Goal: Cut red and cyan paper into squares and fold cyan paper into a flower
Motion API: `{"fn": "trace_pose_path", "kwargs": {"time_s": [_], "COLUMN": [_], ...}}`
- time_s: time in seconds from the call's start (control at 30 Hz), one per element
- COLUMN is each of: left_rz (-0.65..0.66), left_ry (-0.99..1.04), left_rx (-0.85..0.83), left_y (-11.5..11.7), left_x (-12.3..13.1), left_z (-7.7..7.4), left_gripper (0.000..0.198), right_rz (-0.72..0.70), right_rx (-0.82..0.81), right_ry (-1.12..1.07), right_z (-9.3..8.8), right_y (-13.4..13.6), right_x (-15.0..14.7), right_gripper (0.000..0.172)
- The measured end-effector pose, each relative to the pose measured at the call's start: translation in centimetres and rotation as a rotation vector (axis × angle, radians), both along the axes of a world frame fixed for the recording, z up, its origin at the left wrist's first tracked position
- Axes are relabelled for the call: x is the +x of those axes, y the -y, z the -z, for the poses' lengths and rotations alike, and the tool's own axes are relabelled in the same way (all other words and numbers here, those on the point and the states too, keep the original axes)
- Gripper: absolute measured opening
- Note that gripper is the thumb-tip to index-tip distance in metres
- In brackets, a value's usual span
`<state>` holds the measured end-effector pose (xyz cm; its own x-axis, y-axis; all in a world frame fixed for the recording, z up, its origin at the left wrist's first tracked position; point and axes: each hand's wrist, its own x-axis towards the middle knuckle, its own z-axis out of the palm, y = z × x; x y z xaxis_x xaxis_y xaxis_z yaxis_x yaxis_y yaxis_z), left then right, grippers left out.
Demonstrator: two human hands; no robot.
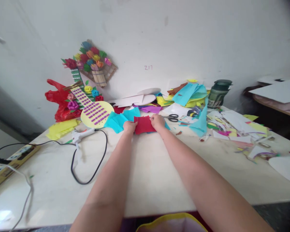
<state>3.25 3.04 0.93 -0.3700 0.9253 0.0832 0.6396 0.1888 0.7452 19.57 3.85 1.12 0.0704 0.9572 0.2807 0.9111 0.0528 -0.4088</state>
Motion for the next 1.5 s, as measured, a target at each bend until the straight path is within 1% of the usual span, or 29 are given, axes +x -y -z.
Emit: {"fn": "trace_pose_path", "kwargs": {"time_s": [0.1, 0.17, 0.23, 0.3, 0.4, 0.5, 0.63, 0.77, 0.87, 0.97, 1.03, 1.1, 1.2, 1.37, 1.5], "left_rz": [0.000, 0.007, 0.012, 0.016, 0.031, 0.047, 0.046, 0.032, 0.008, 0.001, 0.028, 0.041, 0.007, -0.058, -0.056], "left_ry": [-0.017, -0.011, -0.005, -0.014, -0.079, -0.178, -0.209, -0.190, -0.260, -0.313, -0.302, -0.267, -0.238, -0.238, -0.240], "left_rx": [-0.028, -0.040, -0.041, -0.034, -0.015, -0.002, -0.035, -0.083, -0.084, -0.027, -0.001, -0.020, -0.060, -0.047, -0.043], "left_y": [0.1, 0.1, 0.2, 0.3, 0.6, 1.2, 1.9, 2.4, 2.7, 2.5, 2.2, 1.8, 1.5, 1.9, 2.4], "left_x": [0.0, 0.0, 0.0, 0.1, 0.0, -0.1, -0.2, 0.1, 0.2, 0.2, 0.1, 0.1, 0.5, 1.7, 2.1], "left_z": [-0.1, -0.1, -0.2, -0.3, -0.6, -1.1, -1.8, -2.2, -2.4, -2.3, -2.1, -1.9, -1.6, -1.6, -1.9], "left_gripper": [0.024, 0.023, 0.022, 0.021, 0.023, 0.023, 0.021, 0.022, 0.023, 0.023, 0.024, 0.025, 0.025, 0.027, 0.033], "right_rz": [-0.020, -0.052, -0.127, -0.234, -0.404, -0.495, -0.501, -0.471, -0.439, -0.435, -0.443, -0.452, -0.454, -0.458, -0.459], "right_rx": [0.031, 0.102, 0.182, 0.224, 0.190, 0.057, -0.135, -0.204, -0.221, -0.215, -0.213, -0.217, -0.225, -0.224, -0.219], "right_ry": [0.024, 0.013, 0.007, 0.018, 0.079, 0.155, 0.190, 0.225, 0.239, 0.260, 0.268, 0.266, 0.253, 0.243, 0.242], "right_z": [-0.1, -0.4, -0.6, -0.8, -0.6, -0.1, 0.4, 0.5, 0.3, 0.2, 0.2, 0.2, 0.2, 0.2, 0.1], "right_y": [0.3, 0.6, 1.0, 1.4, 1.8, 2.0, 2.0, 2.1, 2.3, 2.6, 2.8, 2.8, 2.8, 3.1, 3.3], "right_x": [-0.2, -0.3, -0.7, -1.2, -2.2, -2.7, -2.8, -2.8, -2.9, -2.9, -2.9, -2.8, -2.7, -2.7, -2.7], "right_gripper": [0.026, 0.030, 0.035, 0.039, 0.044, 0.047, 0.055, 0.060, 0.061, 0.063, 0.066, 0.068, 0.070, 0.072, 0.071]}}
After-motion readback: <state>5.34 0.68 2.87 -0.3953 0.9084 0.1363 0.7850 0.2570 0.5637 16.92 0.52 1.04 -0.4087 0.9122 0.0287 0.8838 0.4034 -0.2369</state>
